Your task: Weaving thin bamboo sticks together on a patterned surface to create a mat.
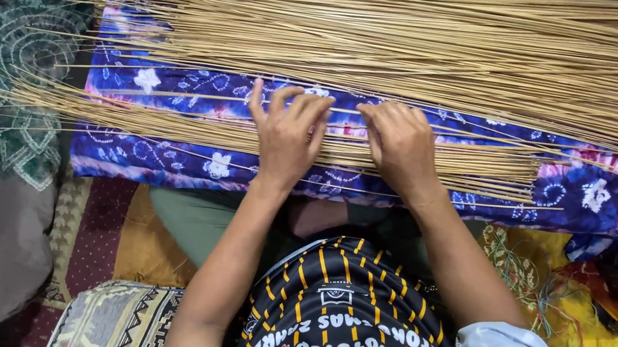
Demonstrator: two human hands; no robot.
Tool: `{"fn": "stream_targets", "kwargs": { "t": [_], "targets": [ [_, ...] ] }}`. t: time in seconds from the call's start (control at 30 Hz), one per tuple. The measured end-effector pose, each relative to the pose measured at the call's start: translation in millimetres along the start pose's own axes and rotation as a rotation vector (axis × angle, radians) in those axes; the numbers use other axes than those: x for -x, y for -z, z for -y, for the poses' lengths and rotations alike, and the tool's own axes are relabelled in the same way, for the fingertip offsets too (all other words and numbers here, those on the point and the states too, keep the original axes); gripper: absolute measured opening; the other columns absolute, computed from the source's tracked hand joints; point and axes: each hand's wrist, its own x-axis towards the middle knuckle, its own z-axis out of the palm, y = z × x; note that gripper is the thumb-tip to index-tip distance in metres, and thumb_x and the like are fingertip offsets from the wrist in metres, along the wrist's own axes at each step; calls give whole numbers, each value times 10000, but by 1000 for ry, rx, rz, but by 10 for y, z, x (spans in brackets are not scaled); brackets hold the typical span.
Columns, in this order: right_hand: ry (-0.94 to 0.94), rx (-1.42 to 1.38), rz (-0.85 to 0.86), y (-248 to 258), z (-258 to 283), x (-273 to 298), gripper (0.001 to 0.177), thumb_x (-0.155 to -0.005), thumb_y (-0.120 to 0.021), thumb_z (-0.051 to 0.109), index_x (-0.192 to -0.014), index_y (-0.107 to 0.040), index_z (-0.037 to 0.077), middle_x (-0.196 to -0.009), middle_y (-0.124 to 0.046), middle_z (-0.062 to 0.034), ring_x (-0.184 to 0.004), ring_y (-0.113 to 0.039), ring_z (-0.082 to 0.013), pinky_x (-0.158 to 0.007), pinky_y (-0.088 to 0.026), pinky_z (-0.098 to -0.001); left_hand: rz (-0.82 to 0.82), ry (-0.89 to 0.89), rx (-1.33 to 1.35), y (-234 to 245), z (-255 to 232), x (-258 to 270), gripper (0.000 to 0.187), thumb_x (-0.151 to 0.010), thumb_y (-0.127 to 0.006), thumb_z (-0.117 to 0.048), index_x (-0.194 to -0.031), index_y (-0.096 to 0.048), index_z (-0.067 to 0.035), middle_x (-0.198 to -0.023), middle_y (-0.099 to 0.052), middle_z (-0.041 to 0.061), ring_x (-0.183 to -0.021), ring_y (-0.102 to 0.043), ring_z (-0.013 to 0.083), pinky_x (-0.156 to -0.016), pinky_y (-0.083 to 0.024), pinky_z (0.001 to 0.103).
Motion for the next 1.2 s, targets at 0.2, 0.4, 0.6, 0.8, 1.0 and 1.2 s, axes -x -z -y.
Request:
{"fn": "stream_targets", "kwargs": {
  "t": [0.2, 0.4, 0.6, 0.8, 1.0, 1.2],
  "targets": [
    [-14, 12, -4, -13, 66, 12, 97, -1037, -631, 125, -1109, -692, 104, -886, -658, -48, -838, -676, -260, -695, -479, -366, -8, 3, 32, 7, -164, -45, 165, -972, -688, -197, -1121, -735, -248, -994, -723, -49, -1100, -590, 196, -1183, -172, 640],
    [-49, 10, 15, -7, -163, 169, 108, -1036, -626, 110, -1119, -696, 107, -913, -659, -44, -857, -668, -255, -705, -471, -365, -9, 56, -15, -23, 13, 54, 180, -976, -694, -211, -1146, -726, -259, -1011, -720, -63, -1119, -584, 186, -1186, -154, 632],
    [-38, -4, 31, 22, 63, 49, 112, -1029, -627, 111, -1111, -703, 107, -901, -675, -55, -861, -681, -267, -714, -483, -377, 9, 0, 40, -153, -249, 9, 196, -959, -707, -237, -1153, -726, -265, -1016, -714, -53, -1129, -579, 197, -1185, -175, 644],
    [-108, 29, 37, 18, -296, 273, 118, -1059, -611, 149, -1118, -710, 123, -905, -668, -36, -860, -673, -255, -719, -468, -368, -17, 95, -21, -101, 95, 114, 150, -990, -696, -244, -1133, -727, -274, -995, -719, -76, -1083, -589, 179, -1185, -169, 605],
    [-79, 26, 57, -37, -54, 169, 96, -1036, -628, 152, -1096, -702, 140, -895, -679, -26, -863, -678, -247, -726, -473, -370, 37, 2, 33, -305, -121, 120, 202, -942, -735, -228, -1140, -731, -267, -1000, -721, -47, -1082, -593, 198, -1176, -196, 629],
    [-114, 41, 48, -101, -371, 382, 128, -1071, -608, 191, -1100, -720, 135, -906, -683, -34, -871, -679, -254, -725, -466, -368, 55, 49, -4, -254, 73, 190, 266, -938, -705, -168, -1184, -724, -269, -993, -718, -42, -1054, -597, 200, -1174, -215, 611]
  ]
}}
